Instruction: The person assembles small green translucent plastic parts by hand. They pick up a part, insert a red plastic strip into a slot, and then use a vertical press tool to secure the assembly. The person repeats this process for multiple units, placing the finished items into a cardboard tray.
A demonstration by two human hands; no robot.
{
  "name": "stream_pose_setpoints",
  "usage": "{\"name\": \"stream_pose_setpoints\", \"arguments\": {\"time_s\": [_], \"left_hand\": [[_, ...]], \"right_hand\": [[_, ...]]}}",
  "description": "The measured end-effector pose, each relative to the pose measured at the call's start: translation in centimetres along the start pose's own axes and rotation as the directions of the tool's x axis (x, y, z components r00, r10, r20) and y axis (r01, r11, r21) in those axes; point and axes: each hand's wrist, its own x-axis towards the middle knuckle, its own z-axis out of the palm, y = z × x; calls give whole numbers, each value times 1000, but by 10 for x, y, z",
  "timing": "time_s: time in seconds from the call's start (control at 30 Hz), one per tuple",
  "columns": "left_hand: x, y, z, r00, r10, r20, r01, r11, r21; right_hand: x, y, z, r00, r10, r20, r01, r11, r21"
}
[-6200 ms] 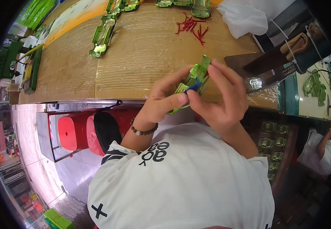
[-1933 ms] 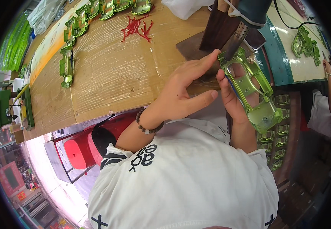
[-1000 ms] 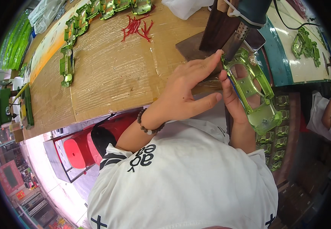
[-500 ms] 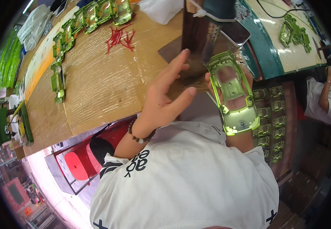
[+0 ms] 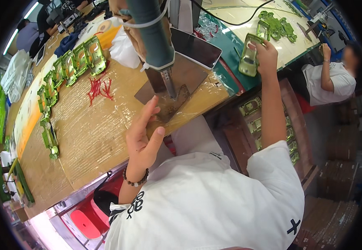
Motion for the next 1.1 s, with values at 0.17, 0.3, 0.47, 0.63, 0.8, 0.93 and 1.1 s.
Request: {"name": "stream_pose_setpoints", "arguments": {"time_s": [0.17,0.3,0.47,0.63,0.8,0.93,1.1], "left_hand": [[0,0,0,1000,-9,2,9,1000,4],[-3,-1,-4,1000,6,-27,-6,1000,16],[-14,4,-26,991,88,-104,-82,994,66],[-37,39,-123,865,362,-347,94,563,821],[-61,15,-250,822,242,-515,533,-10,846],[-47,10,-268,805,-24,-592,584,201,786],[-41,18,-243,864,-41,-501,482,352,802]], "right_hand": [[87,15,-3,907,-339,249,401,518,-755],[144,31,22,869,-322,376,448,189,-874],[190,58,-11,713,-434,551,676,215,-705],[139,10,-71,707,-688,167,500,318,-806],[-124,-63,-40,-64,-949,309,770,-243,-589],[-226,-86,56,115,-781,613,887,359,291],[-268,-101,183,264,-631,730,904,426,41]]}}
